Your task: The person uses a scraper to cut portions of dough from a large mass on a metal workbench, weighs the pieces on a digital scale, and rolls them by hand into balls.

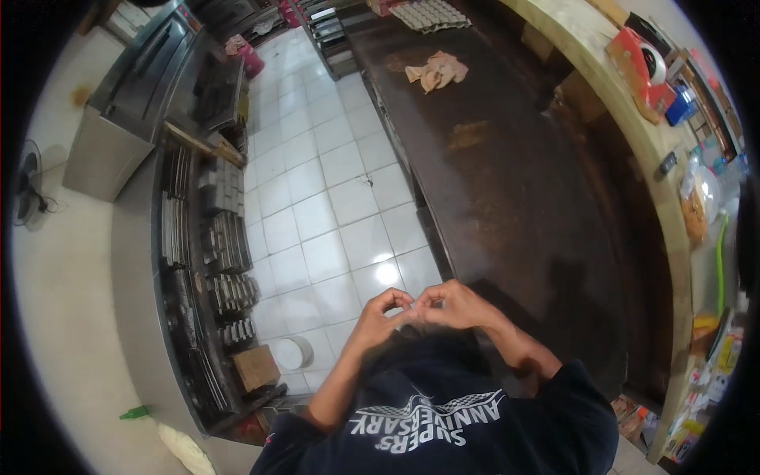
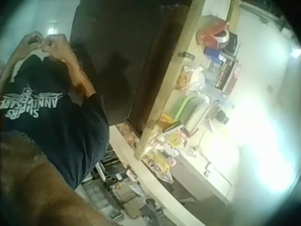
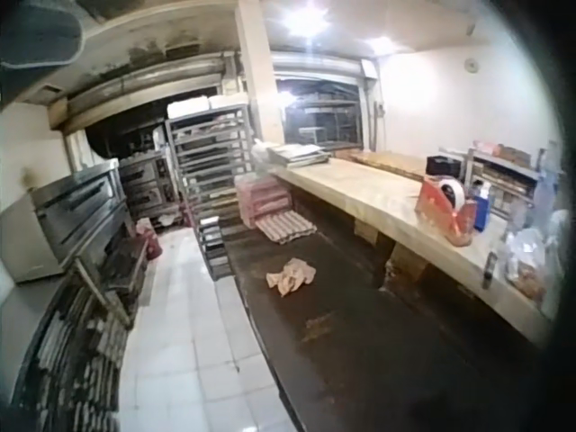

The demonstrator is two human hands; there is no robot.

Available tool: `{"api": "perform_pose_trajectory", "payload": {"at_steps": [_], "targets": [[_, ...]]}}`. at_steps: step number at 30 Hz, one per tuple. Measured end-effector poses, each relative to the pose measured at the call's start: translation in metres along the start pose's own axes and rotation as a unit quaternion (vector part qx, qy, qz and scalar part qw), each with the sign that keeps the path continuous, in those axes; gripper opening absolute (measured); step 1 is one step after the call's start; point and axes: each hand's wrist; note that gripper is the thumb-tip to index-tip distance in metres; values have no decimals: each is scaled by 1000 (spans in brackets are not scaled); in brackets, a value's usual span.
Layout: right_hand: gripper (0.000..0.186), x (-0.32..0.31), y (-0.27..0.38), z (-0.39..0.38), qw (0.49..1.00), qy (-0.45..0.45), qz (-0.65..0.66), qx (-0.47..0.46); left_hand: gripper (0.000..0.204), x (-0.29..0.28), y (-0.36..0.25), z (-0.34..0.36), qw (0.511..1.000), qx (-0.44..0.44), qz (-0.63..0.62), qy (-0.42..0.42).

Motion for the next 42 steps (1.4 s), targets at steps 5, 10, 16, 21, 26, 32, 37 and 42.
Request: {"api": "perform_pose_trajectory", "payload": {"at_steps": [5,10,16,21,26,32,37,42], "targets": [[16,-8,15,52,999,21,-31,38,25,-29,6,28,999,-23,-22,-23],[16,-5,26,116,997,27,-39,68,28,-73,9,67,998,-31,-38,-33],[17,3,54,214,992,-2,-98,79,29,-153,-10,138,998,-11,-47,-37],[19,15,60,297,993,7,-117,9,30,-231,-23,184,999,49,5,-12],[20,27,57,366,991,12,-134,-25,32,-292,-29,218,997,61,43,-21],[20,24,60,420,987,8,-161,-13,27,-323,-27,254,998,49,30,-22],[22,6,53,461,973,-26,-219,-63,19,-331,-33,293,998,35,36,-33],[17,-35,31,514,955,-66,-275,-93,20,-344,-38,349,998,20,36,-42]]}}
Point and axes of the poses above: each hand's wrist, its own z-axis towards the middle knuckle, its own x-axis out of the palm, y = z × x, and after that the axes turned 6 degrees about -y, right-handed
